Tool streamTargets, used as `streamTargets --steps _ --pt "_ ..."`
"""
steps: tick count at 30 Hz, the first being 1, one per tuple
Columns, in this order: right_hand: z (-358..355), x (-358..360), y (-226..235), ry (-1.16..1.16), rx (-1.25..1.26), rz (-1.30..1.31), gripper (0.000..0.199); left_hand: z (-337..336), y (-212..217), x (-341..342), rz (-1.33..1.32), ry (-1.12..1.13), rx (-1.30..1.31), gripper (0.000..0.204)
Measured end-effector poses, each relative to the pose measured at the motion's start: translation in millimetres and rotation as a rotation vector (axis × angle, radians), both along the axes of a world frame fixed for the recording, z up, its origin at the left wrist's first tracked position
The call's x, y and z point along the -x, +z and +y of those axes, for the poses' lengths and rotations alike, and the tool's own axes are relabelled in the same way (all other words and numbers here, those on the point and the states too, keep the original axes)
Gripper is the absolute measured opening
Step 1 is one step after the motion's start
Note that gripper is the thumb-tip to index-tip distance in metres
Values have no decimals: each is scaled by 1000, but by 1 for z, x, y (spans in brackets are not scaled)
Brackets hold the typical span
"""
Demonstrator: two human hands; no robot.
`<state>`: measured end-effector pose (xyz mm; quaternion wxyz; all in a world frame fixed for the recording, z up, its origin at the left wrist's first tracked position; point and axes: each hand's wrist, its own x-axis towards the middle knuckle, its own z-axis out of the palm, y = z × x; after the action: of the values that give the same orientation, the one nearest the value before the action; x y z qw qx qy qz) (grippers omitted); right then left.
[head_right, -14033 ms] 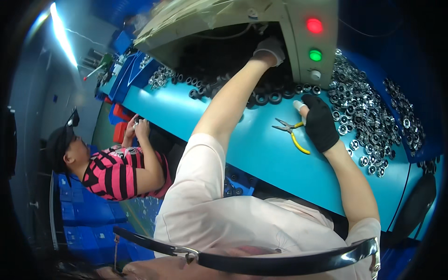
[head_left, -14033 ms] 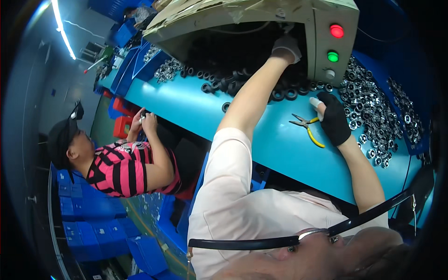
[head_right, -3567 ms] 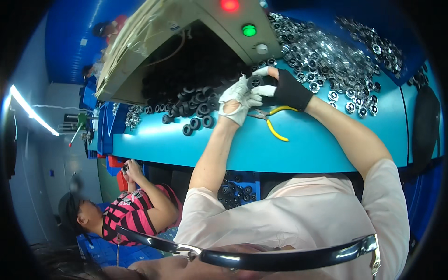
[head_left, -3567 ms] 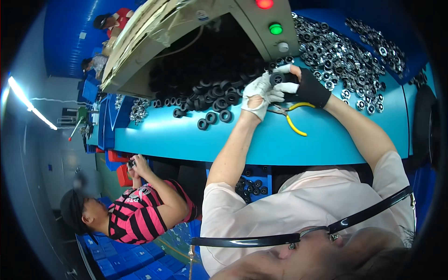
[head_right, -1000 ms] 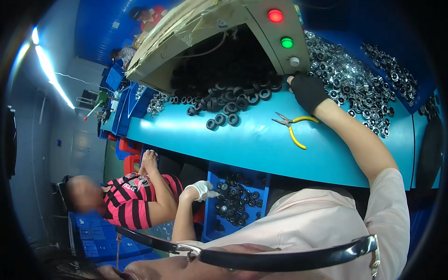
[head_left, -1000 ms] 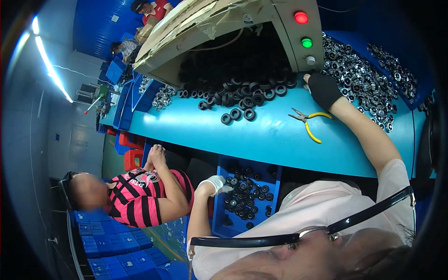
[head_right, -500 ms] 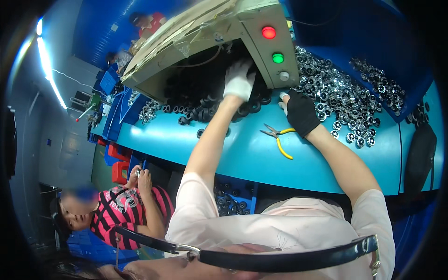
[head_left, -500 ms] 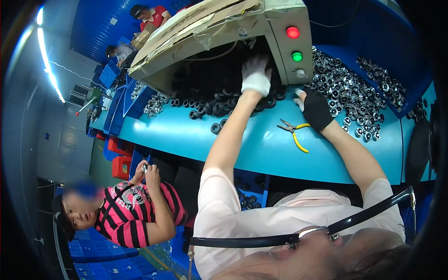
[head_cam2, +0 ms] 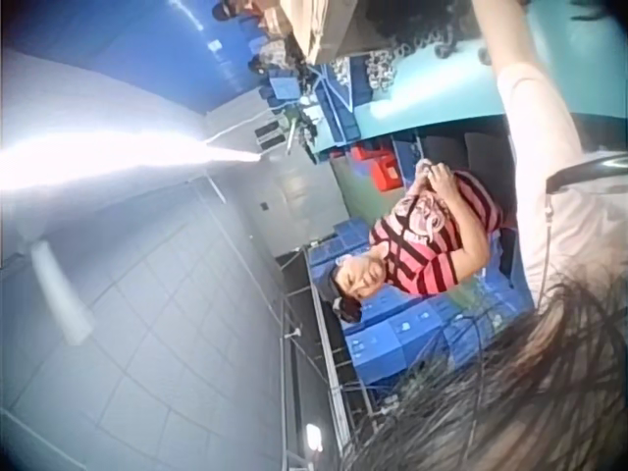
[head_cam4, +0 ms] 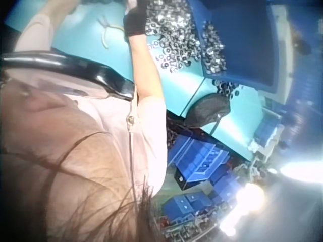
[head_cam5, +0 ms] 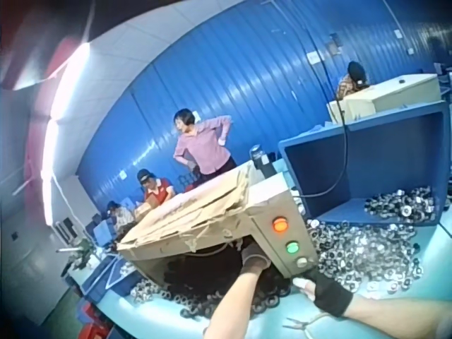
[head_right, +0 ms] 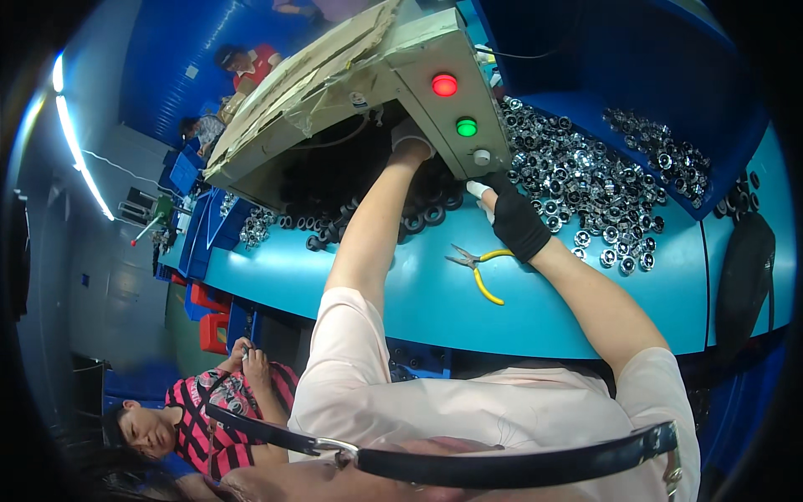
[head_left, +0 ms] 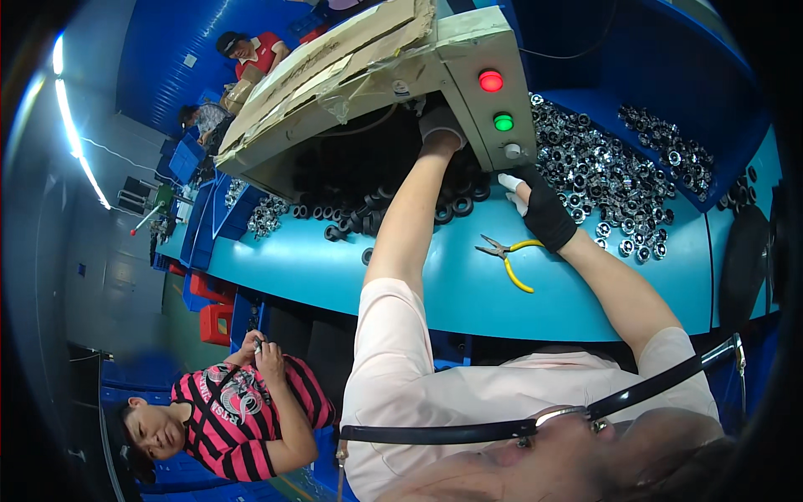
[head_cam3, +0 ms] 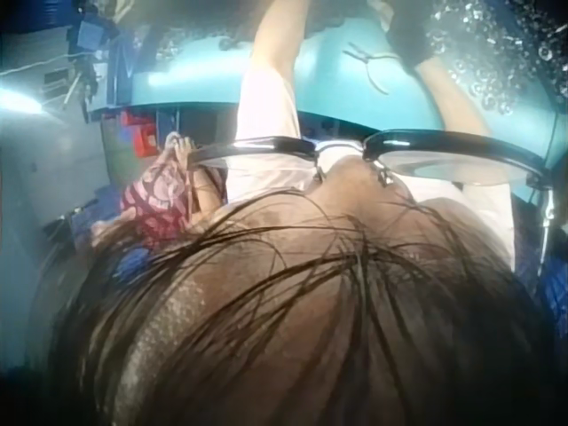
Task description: Assembling black rubber rings onto metal components at a factory workstation.
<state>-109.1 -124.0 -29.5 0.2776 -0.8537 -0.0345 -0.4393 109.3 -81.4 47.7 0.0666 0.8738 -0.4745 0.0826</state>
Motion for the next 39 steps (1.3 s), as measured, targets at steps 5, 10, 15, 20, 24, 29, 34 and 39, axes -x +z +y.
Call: streamTargets --steps 5,10,15,20,24,29,34,39 --pt "6 4 -2 40 -131 98 34 16 -3 -10 25 98 134 38" --pt "5 4 -6 41 -307 47 31 41 -9 -1 783 105 838 37" --pt "10 10 15 93 -696 240 32 86 -21 81 1197 91 954 34" --pt "10 6 12 230 -775 189 36 101 -28 120 1385 23 862 41" --pt "13 4 7 268 -855 200 35 105 -33 117 1502 -12 861 43" --pt "11 5 4 323 -992 214 36 106 -37 117 1631 -38 869 45" --pt "11 6 8 335 -1026 238 37 106 -40 115 1649 -62 894 47" --pt "8 6 10 355 -1022 214 39 103 -40 115 1615 -75 886 44"
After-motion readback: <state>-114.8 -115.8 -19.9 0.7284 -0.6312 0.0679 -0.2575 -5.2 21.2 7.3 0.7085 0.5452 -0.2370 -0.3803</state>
